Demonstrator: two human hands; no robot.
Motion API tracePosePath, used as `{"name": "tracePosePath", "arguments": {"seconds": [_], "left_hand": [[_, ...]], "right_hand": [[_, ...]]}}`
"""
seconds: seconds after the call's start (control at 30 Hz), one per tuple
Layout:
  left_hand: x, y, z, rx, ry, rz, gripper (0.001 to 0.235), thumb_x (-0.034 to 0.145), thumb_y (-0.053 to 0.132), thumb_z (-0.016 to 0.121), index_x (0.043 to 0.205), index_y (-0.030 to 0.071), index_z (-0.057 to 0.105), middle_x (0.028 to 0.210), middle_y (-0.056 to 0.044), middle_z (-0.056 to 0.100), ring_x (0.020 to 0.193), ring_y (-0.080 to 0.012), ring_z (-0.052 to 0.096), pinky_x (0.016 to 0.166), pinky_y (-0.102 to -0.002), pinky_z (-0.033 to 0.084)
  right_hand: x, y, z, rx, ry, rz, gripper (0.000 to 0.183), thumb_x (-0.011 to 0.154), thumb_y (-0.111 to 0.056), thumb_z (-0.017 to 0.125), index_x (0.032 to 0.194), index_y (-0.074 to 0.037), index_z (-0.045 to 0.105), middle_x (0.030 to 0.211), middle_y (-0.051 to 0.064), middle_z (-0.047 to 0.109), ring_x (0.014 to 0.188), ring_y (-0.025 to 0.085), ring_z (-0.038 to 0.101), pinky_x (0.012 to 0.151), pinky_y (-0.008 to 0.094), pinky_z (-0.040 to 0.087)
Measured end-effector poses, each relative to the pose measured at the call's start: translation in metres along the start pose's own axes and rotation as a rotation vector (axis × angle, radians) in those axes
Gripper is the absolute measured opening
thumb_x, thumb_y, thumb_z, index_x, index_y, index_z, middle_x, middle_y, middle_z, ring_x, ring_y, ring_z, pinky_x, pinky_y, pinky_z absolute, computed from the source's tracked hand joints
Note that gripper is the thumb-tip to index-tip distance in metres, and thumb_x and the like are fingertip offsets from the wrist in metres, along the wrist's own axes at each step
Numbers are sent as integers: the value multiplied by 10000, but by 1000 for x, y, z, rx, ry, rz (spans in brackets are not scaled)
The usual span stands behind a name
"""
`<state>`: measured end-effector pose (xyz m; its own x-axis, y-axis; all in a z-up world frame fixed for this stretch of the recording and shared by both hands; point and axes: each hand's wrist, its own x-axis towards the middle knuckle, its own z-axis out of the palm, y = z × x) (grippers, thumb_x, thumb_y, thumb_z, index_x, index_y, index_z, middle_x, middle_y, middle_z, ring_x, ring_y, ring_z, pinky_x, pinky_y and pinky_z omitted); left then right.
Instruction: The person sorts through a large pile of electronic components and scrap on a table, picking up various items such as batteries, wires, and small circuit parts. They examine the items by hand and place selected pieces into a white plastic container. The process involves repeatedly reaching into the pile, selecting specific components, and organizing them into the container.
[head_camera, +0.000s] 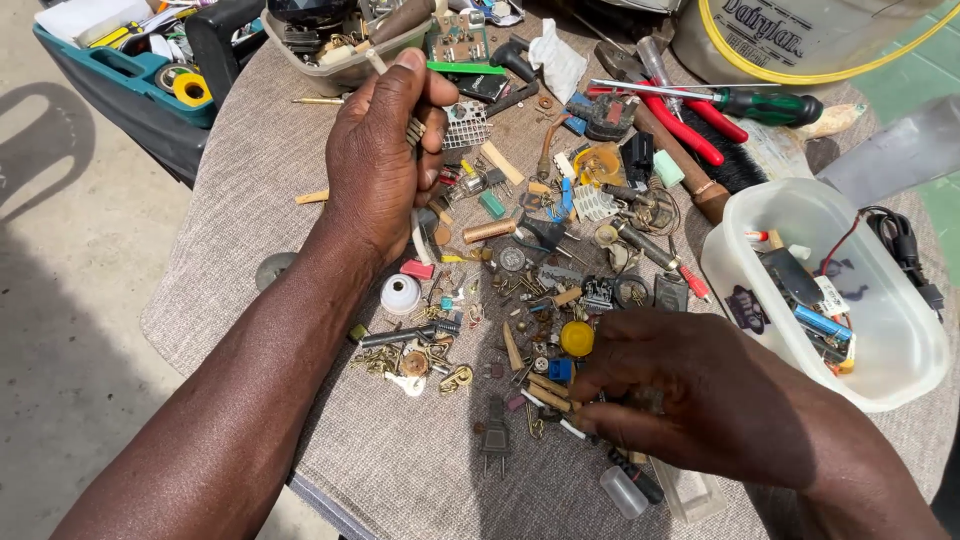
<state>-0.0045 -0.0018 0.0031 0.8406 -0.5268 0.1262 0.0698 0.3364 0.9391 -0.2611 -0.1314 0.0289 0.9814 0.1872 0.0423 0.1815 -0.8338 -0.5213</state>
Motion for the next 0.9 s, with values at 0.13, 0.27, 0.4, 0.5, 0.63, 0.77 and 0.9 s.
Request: {"name": "tracePosePath", "arguments": {"seconds": [0.13, 0.27, 0.4, 0.5, 0.63, 0.77, 0.9], "left_hand": [[2, -1, -3, 38, -31, 40, 387, 972, 503, 544, 936, 142, 680, 658, 49, 532, 433, -72, 373, 368, -254, 285], [1, 1, -4, 33, -6, 31, 392, 955, 498, 548, 925, 132, 685, 642, 46, 529, 417, -71, 392, 359, -247, 263], [2, -2, -4, 56, -45, 32, 387, 961, 509, 546, 939, 148, 684, 655, 51, 531, 443, -73, 389, 383, -255, 269], [0, -1, -3, 45, -39, 47, 394, 956, 511, 550, 926, 138, 674, 646, 47, 529, 422, -66, 389, 342, -248, 258], [2, -5, -4, 56, -39, 40, 392, 956, 508, 556, 932, 137, 682, 646, 46, 529, 451, -60, 382, 391, -238, 312], [2, -3, -3, 56, -29, 36, 386, 965, 496, 541, 929, 136, 676, 624, 54, 511, 423, -59, 366, 355, -243, 270], [3, -4, -5, 51, -54, 62, 388, 971, 496, 539, 934, 138, 682, 636, 50, 519, 429, -61, 374, 364, -249, 290]], "right_hand": [[-3, 13, 40, -185, -238, 46, 240, 913, -512, 815, 944, -278, 767, 949, -26, 711, 898, 280, 703, 754, 474, 521], [-9, 24, 41, -321, -300, 259, 402, 861, -664, 825, 925, -295, 680, 1010, -46, 681, 949, 277, 665, 750, 501, 508], [-10, 31, 39, -326, -287, 204, 328, 941, -603, 732, 891, -280, 708, 980, -31, 682, 924, 289, 671, 711, 523, 533], [-6, 16, 22, -27, -71, 37, 284, 979, -414, 754, 775, -249, 647, 844, -54, 652, 721, 198, 683, 600, 364, 508], [2, 5, 16, 200, -30, -29, 288, 982, -248, 741, 743, -202, 587, 852, -34, 693, 781, 173, 704, 677, 327, 549], [3, 2, 21, 362, -63, 48, 190, 961, -189, 733, 823, -204, 603, 758, -59, 687, 630, 124, 615, 561, 304, 502], [13, -5, 17, 344, -111, -194, 259, 1055, -194, 498, 1150, -179, 739, 934, 15, 673, 749, 210, 661, 681, 349, 515]]}}
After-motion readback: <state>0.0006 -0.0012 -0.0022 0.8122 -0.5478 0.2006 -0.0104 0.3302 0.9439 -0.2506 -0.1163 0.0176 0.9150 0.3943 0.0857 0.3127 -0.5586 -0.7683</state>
